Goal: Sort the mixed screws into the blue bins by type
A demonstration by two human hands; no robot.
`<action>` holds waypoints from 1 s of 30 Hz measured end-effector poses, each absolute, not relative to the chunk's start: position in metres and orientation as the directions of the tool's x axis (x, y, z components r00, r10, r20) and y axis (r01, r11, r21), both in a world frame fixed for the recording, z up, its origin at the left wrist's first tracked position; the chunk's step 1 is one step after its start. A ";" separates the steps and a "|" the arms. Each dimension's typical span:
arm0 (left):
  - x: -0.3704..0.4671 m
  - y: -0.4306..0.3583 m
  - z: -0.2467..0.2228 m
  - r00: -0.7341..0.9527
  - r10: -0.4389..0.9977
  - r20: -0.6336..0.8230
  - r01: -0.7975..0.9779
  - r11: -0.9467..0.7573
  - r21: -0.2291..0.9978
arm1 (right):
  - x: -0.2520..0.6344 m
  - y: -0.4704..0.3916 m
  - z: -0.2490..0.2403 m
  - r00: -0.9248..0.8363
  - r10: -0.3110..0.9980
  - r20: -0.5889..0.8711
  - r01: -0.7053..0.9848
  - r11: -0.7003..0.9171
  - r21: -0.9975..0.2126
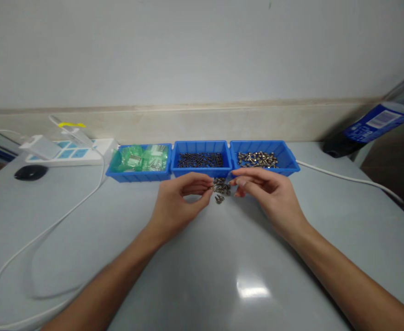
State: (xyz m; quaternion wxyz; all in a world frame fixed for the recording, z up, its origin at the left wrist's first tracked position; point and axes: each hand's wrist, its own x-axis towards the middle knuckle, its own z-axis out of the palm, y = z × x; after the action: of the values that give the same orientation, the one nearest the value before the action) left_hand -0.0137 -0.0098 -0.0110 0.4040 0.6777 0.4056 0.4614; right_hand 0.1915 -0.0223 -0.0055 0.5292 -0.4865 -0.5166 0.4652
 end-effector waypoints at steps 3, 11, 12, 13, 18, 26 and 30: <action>-0.014 -0.010 -0.008 0.249 0.945 0.211 0.077 -0.237 0.969 | 0.189 -0.026 -0.004 -0.036 0.993 0.108 0.087 0.111 -0.990; -0.014 -0.010 -0.006 0.270 0.949 0.162 0.054 -0.183 0.982 | 0.185 -0.029 -0.003 -0.201 0.980 0.014 0.057 0.026 -0.998; -0.013 -0.010 -0.007 0.274 0.948 0.162 0.052 -0.183 0.982 | 0.185 -0.029 -0.003 -0.209 0.978 -0.006 0.028 0.000 -1.000; -0.013 -0.010 -0.008 0.278 0.946 0.168 0.049 -0.188 0.981 | 0.185 -0.029 -0.003 -0.217 0.976 -0.024 -0.001 -0.025 -1.000; -0.013 -0.011 -0.010 0.312 0.927 0.206 0.053 -0.233 0.971 | 0.186 -0.028 -0.001 -0.238 0.970 -0.055 -0.100 -0.081 -0.992; -0.022 -0.005 -0.014 0.428 0.774 0.467 0.409 -0.627 0.663 | 0.186 -0.026 -0.006 -0.096 0.995 0.026 -0.107 0.016 -0.994; -0.029 0.002 -0.021 0.617 0.632 0.469 0.565 -0.771 0.295 | 0.188 -0.023 -0.006 0.229 0.967 0.114 -0.123 0.145 -0.982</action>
State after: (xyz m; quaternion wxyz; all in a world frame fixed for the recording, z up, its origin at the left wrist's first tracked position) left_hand -0.0291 0.0023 -0.0214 0.0591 0.8973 0.3334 0.2831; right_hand 0.1881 -0.0231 -0.0062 0.6176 -0.4826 -0.4372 0.4411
